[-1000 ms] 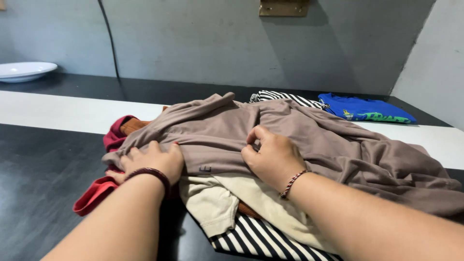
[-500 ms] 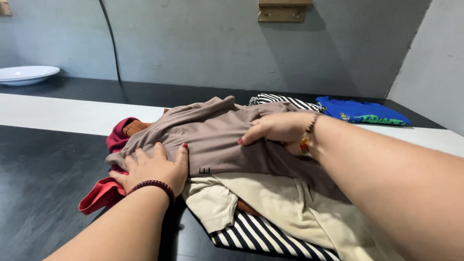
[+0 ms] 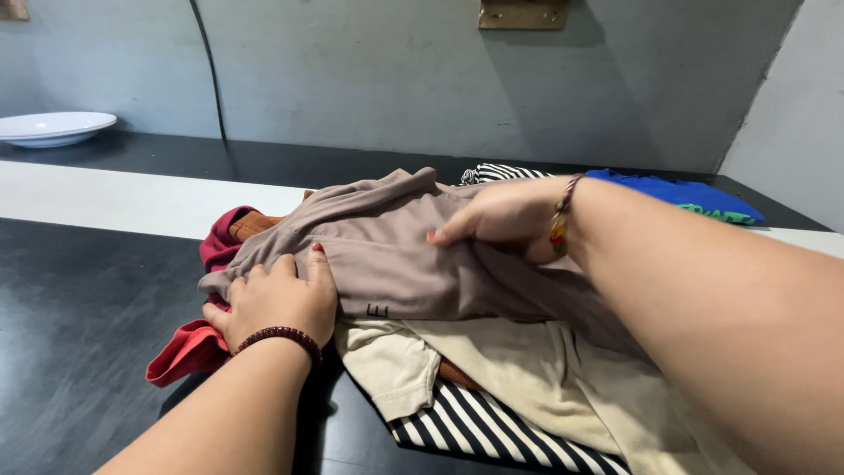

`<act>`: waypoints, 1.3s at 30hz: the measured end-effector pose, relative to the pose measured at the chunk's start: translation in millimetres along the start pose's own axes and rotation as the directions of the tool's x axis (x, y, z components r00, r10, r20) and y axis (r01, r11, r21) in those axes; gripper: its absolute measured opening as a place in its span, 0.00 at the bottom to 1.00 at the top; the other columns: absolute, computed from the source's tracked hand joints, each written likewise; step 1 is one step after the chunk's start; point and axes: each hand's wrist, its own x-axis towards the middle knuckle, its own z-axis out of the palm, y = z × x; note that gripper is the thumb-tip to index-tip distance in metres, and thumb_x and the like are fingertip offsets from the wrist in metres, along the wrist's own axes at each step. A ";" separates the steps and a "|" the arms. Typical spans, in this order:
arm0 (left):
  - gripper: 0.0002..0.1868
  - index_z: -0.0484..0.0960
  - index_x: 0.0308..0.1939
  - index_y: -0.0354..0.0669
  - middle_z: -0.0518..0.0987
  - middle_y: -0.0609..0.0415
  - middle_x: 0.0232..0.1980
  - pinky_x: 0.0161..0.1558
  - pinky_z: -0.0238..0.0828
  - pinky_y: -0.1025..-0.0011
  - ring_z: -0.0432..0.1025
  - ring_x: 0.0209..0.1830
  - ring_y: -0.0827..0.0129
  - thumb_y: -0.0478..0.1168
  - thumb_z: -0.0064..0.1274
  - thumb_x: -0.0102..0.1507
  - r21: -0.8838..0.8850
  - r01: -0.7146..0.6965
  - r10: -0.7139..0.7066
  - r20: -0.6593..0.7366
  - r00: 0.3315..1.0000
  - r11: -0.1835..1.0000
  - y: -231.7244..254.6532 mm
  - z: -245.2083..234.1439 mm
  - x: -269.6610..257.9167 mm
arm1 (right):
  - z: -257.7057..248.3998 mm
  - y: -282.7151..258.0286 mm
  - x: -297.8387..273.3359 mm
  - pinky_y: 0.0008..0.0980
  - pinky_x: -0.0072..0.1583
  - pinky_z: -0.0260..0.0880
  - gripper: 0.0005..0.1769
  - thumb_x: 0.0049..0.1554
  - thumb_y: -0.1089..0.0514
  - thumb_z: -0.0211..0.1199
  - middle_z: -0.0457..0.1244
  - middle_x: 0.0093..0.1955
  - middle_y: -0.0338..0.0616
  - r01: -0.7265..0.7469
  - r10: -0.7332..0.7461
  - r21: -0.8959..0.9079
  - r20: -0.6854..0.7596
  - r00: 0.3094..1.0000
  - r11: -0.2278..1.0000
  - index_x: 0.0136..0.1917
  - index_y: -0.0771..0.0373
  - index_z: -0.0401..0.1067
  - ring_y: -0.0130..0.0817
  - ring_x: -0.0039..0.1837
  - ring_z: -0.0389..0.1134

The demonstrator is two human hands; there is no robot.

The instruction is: Folding a brown t-shirt on a table.

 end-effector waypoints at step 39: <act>0.31 0.66 0.73 0.58 0.59 0.49 0.80 0.75 0.34 0.36 0.50 0.81 0.56 0.54 0.34 0.65 0.084 -0.089 0.078 0.122 0.989 0.993 -36.1 22.3 48.4 | 32.3 73.2 103.8 0.35 0.53 0.75 0.19 0.49 0.63 0.68 0.72 0.47 0.44 0.438 -0.374 0.028 -0.475 0.797 0.898 0.56 0.59 0.77 0.32 0.48 0.73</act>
